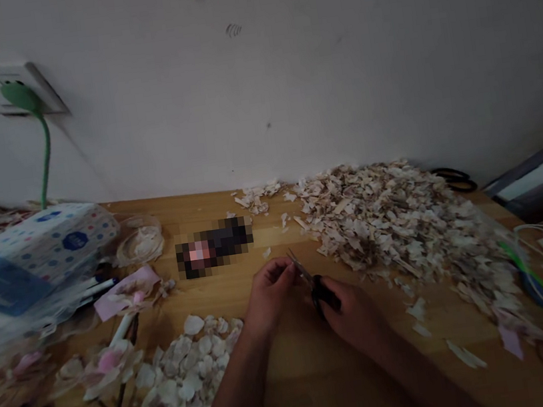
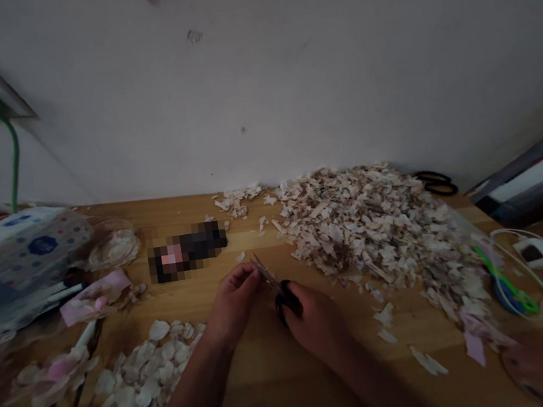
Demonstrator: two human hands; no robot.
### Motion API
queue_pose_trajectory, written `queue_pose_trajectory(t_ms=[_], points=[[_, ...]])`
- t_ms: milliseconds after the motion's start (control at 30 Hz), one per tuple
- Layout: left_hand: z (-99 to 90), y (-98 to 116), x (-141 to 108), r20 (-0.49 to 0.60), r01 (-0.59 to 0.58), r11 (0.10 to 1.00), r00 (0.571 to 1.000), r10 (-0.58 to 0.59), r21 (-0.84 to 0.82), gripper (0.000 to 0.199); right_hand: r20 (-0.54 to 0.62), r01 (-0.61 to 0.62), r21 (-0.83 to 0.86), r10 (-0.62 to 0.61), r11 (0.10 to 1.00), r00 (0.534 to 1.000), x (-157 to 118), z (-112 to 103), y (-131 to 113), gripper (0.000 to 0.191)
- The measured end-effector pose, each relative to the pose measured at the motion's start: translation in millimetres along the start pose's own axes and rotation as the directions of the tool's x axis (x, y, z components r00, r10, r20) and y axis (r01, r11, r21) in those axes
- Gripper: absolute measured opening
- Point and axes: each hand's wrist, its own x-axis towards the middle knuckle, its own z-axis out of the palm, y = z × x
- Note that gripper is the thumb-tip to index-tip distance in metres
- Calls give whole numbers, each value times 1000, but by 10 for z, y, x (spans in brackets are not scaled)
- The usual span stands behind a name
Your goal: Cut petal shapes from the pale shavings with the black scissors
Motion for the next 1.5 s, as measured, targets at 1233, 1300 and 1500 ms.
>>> queue_pose_trajectory(t_ms=[1233,1300,1500], points=[[31,-26,-11,-27,-9,1000,1000,9,-16,24,22,-6,6,6,1000,1000,4,-35,-41,13],[13,13,-8,-23,-28,997,999,29,71,26,28,-5,0,5,1000,1000,4,-41,-42,13],[-50,69,8,4,-43,986,999,43,163,26,47,0,-20,1,1000,999,0,-57,-41,8]])
